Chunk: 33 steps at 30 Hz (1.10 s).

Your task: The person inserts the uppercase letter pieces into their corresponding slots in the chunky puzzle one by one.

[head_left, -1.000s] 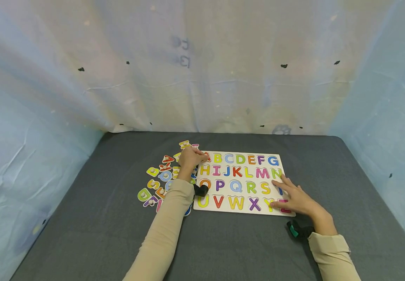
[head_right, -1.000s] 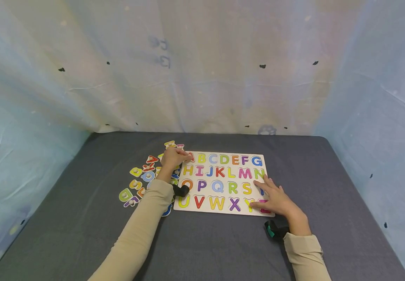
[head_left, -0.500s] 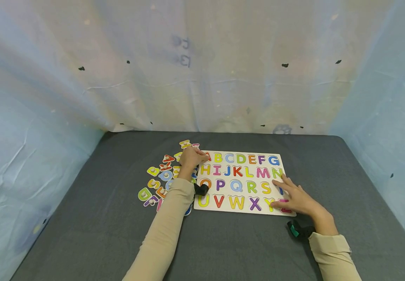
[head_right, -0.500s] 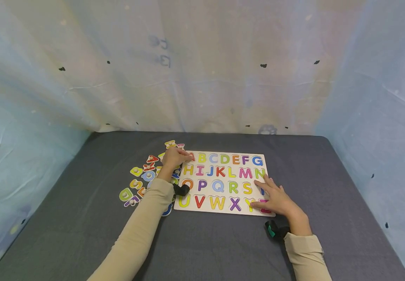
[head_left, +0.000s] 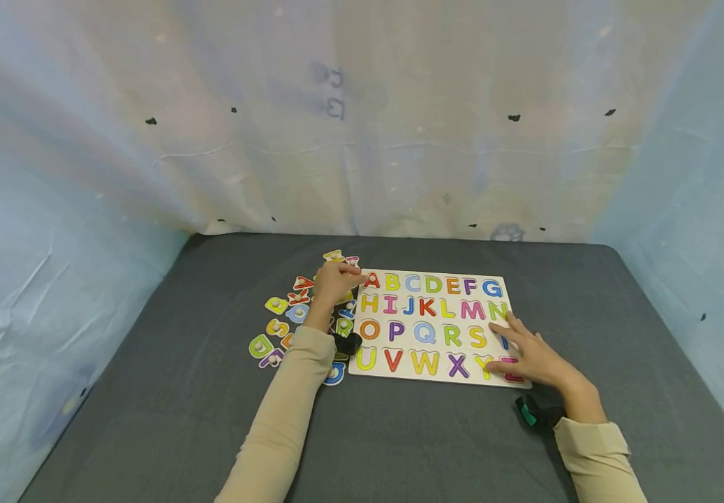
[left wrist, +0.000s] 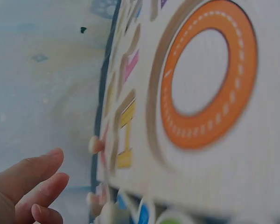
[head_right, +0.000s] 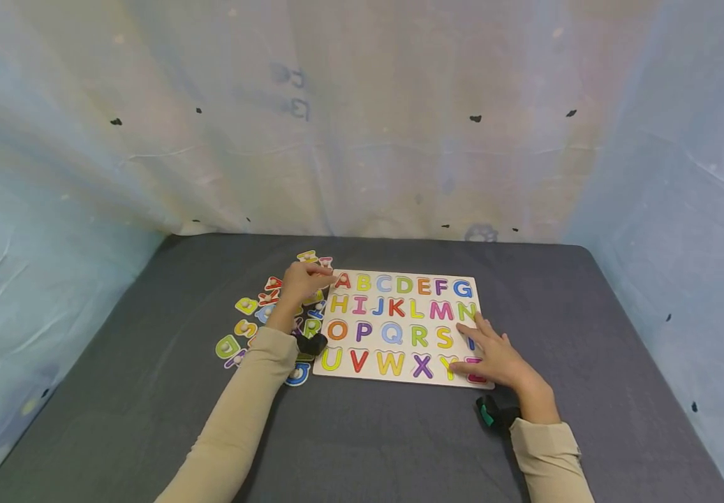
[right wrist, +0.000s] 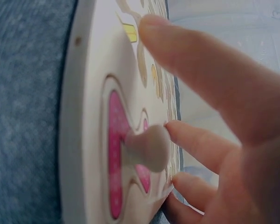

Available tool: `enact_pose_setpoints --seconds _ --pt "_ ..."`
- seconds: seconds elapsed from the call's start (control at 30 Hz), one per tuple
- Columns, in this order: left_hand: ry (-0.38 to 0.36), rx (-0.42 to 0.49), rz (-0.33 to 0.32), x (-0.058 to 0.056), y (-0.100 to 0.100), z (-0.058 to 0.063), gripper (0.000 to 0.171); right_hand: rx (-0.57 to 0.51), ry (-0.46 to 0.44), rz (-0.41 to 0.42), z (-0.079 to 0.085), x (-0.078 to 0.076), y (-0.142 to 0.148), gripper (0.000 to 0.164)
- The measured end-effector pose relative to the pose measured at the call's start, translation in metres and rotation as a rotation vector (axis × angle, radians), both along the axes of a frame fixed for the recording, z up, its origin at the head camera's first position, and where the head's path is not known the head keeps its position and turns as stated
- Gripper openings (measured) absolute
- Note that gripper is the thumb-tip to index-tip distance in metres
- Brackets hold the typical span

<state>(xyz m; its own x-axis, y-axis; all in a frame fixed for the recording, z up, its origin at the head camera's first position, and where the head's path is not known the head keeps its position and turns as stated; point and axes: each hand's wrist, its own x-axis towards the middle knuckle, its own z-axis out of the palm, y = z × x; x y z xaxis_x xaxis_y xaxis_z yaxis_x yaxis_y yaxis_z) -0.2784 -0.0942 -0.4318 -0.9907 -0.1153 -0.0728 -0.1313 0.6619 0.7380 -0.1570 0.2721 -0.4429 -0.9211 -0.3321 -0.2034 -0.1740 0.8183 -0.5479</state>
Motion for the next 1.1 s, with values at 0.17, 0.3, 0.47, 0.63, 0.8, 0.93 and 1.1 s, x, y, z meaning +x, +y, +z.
enact_pose_setpoints --seconds 0.17,0.3,0.47,0.63,0.8,0.93,1.1 --pt "0.018 0.079 -0.047 0.010 -0.016 0.004 0.025 -0.006 0.007 -0.004 -0.002 0.000 -0.001 0.091" --pt "0.018 0.094 -0.047 0.017 -0.031 0.006 0.027 -0.005 0.005 -0.003 -0.003 -0.001 -0.002 0.091" --pt "0.058 0.072 -0.030 0.027 -0.048 0.011 0.028 -0.010 0.004 -0.001 -0.002 -0.001 -0.003 0.091" --pt "0.116 0.073 -0.013 0.040 -0.066 0.014 0.027 0.012 0.036 0.010 -0.001 0.001 -0.002 0.091" --pt "0.100 0.060 0.037 0.046 -0.084 0.010 0.028 0.029 0.056 0.024 -0.002 0.001 0.001 0.088" --pt "0.084 0.051 0.072 0.048 -0.099 0.004 0.029 0.014 0.030 0.024 -0.002 0.001 0.001 0.088" --pt "0.066 0.046 0.113 0.049 -0.114 0.000 0.029 -0.008 0.013 0.015 -0.001 0.003 0.001 0.090"
